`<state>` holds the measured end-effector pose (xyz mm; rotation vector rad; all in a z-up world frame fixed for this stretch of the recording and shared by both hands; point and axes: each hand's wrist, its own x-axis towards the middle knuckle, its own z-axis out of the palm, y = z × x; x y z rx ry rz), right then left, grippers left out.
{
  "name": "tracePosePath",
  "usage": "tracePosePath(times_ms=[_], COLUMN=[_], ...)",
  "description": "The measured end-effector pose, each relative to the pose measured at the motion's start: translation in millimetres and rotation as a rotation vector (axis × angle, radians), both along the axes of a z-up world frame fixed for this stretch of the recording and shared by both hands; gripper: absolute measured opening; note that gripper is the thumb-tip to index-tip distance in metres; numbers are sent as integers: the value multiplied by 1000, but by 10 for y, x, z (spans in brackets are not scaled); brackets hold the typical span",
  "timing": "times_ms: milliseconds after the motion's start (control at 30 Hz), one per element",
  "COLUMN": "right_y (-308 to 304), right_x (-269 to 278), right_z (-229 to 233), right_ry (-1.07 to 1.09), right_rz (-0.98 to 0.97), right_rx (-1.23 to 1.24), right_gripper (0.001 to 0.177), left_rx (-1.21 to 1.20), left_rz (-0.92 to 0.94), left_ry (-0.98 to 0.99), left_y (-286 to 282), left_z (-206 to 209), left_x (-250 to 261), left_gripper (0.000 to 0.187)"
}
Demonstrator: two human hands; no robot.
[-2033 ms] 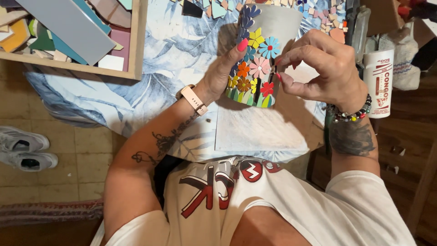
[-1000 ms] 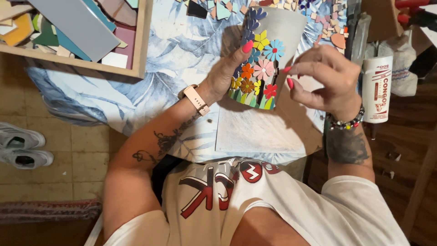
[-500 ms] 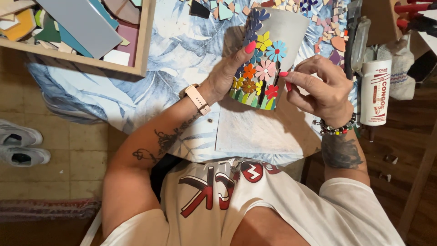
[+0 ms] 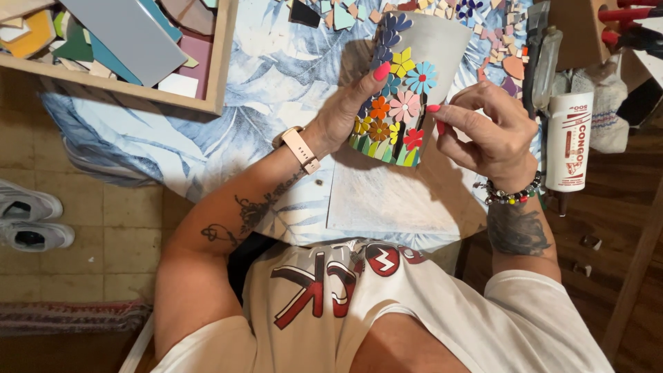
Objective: Decorating a cylindrical container with colorful flower cutouts using glue and a wooden stick
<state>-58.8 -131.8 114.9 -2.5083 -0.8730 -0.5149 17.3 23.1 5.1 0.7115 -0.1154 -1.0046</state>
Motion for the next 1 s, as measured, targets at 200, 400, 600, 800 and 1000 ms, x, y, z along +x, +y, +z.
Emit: tracePosePath(times_ms=[200,400,600,800,1000], right_y=[-9,-25,29,-205,-213], right_x=[-17,-76,-72,-78,-215], right_z=[-5,16,60,-177,-36], right_ry=[-16,12,3,-55,287], right_rz=[-16,-28,-35,-17,-605], right_rx=[-54,-83,-92,-41,-42], right_gripper=[20,28,19,11,6], left_rx=[16,-29,74,19,88], left_rz=[-8,0,110,-4,67], left_ry=[15,9,-208,-48,-150], left_y=[21,17,-63,13,-45], left_z=[72,67,-193,27,-166], left_x=[-2,-5,-38,-7,-31], left_gripper=[81,81,85,86,89])
